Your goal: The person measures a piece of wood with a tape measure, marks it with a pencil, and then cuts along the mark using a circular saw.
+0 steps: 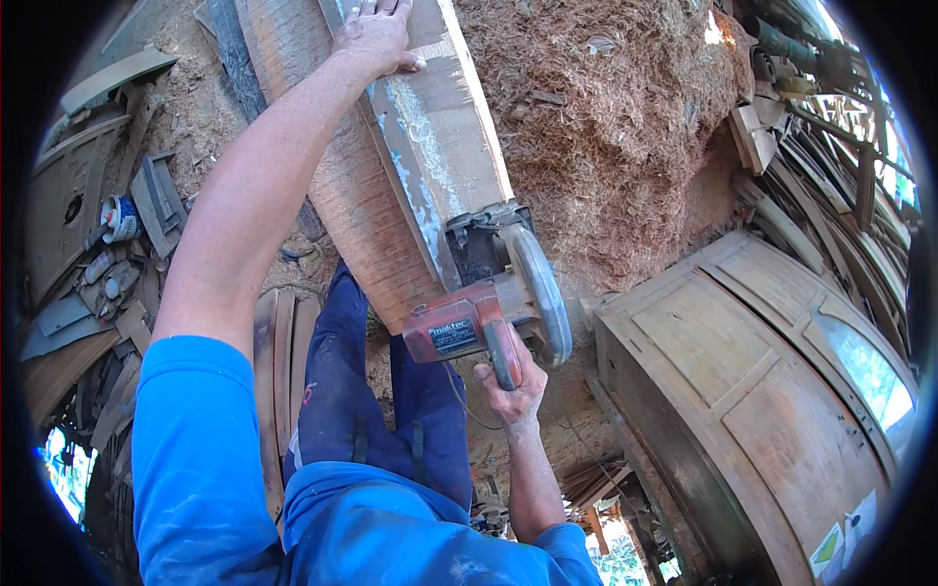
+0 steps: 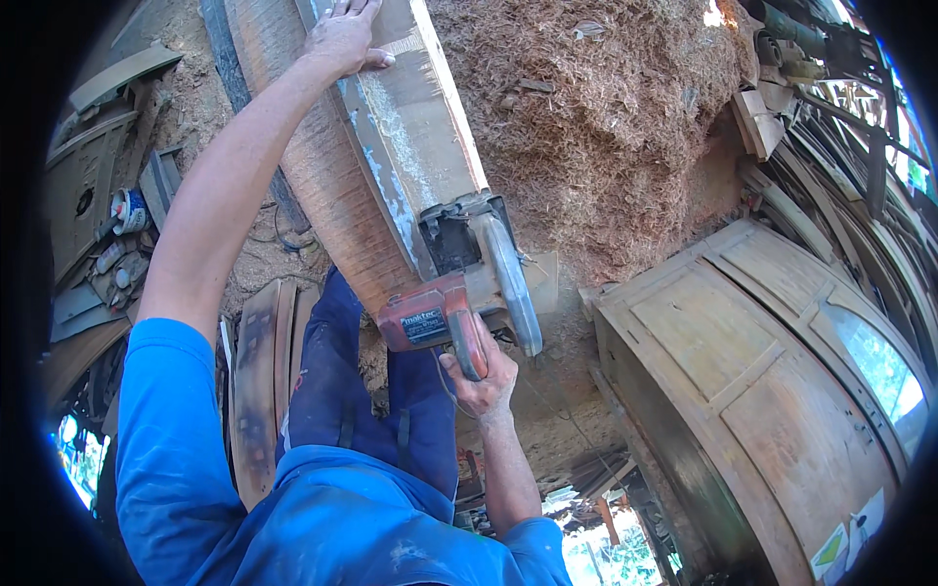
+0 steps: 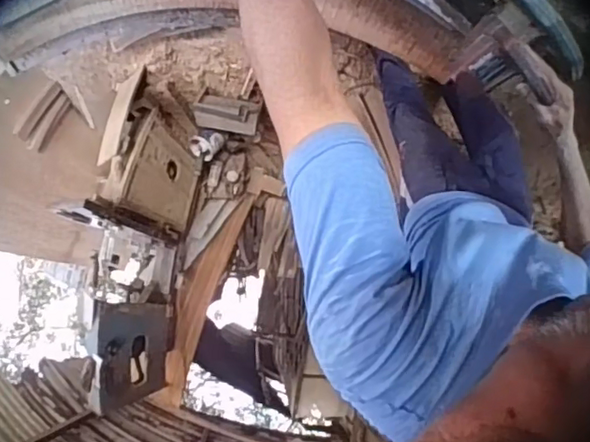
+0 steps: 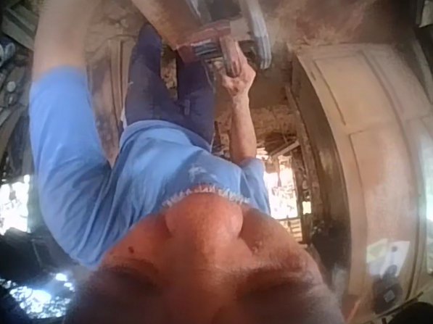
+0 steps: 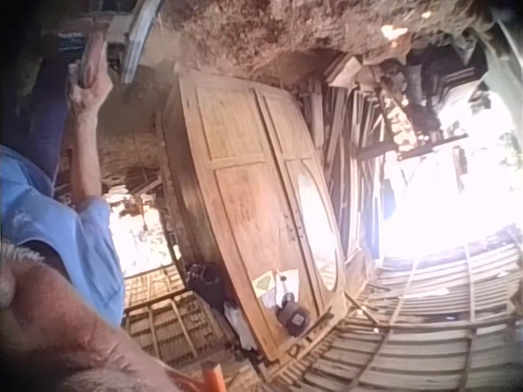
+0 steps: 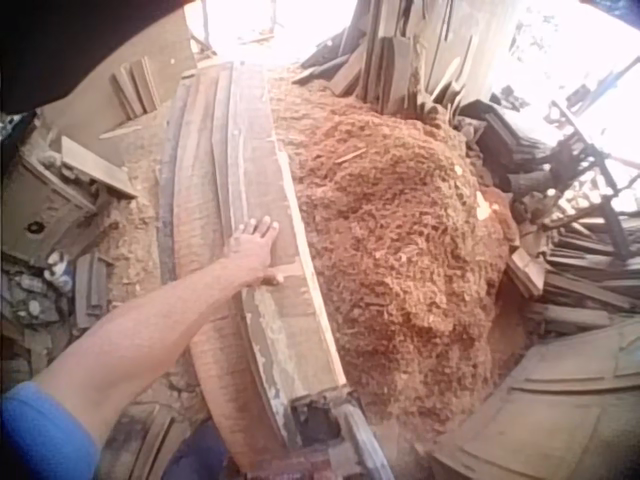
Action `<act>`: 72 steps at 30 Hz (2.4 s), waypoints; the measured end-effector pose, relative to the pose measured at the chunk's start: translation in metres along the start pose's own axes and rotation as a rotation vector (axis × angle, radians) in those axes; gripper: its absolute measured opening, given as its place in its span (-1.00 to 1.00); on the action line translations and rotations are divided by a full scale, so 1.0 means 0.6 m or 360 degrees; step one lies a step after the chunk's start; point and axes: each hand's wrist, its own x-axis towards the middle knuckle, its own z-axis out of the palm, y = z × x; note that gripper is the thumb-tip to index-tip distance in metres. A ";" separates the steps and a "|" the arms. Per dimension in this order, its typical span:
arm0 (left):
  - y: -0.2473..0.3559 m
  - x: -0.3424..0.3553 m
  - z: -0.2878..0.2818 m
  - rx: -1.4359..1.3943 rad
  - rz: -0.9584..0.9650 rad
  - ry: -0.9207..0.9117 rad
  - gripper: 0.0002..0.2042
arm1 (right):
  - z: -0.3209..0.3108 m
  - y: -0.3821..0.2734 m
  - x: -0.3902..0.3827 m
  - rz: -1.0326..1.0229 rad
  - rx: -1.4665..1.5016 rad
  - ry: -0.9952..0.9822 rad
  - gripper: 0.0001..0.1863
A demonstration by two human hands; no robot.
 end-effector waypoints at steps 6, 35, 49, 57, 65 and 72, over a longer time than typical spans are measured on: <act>-0.004 0.005 0.009 -0.0030 0.0023 0.0078 0.17 | 0.000 -0.018 0.008 0.0259 0.0155 -0.0062 -0.25; -0.003 0.005 0.012 0.0041 0.0042 0.0189 0.06 | 0.025 -0.025 0.060 0.0024 0.0010 -0.0036 -0.22; -0.002 0.005 0.013 0.0036 0.0041 0.0204 0.08 | 0.035 -0.051 0.091 0.0019 0.0050 -0.0042 -0.31; -0.001 0.004 0.009 0.0019 0.0039 0.0196 0.08 | 0.044 -0.055 0.104 -0.0036 0.0045 0.0010 -0.30; -0.001 0.002 0.008 0.0017 0.0053 0.0228 0.07 | 0.046 -0.076 0.121 0.0073 0.0067 -0.0050 -0.29; -0.011 0.002 0.016 -0.0007 0.0067 0.0287 0.07 | 0.052 -0.099 0.139 0.0035 0.0132 -0.0094 -0.31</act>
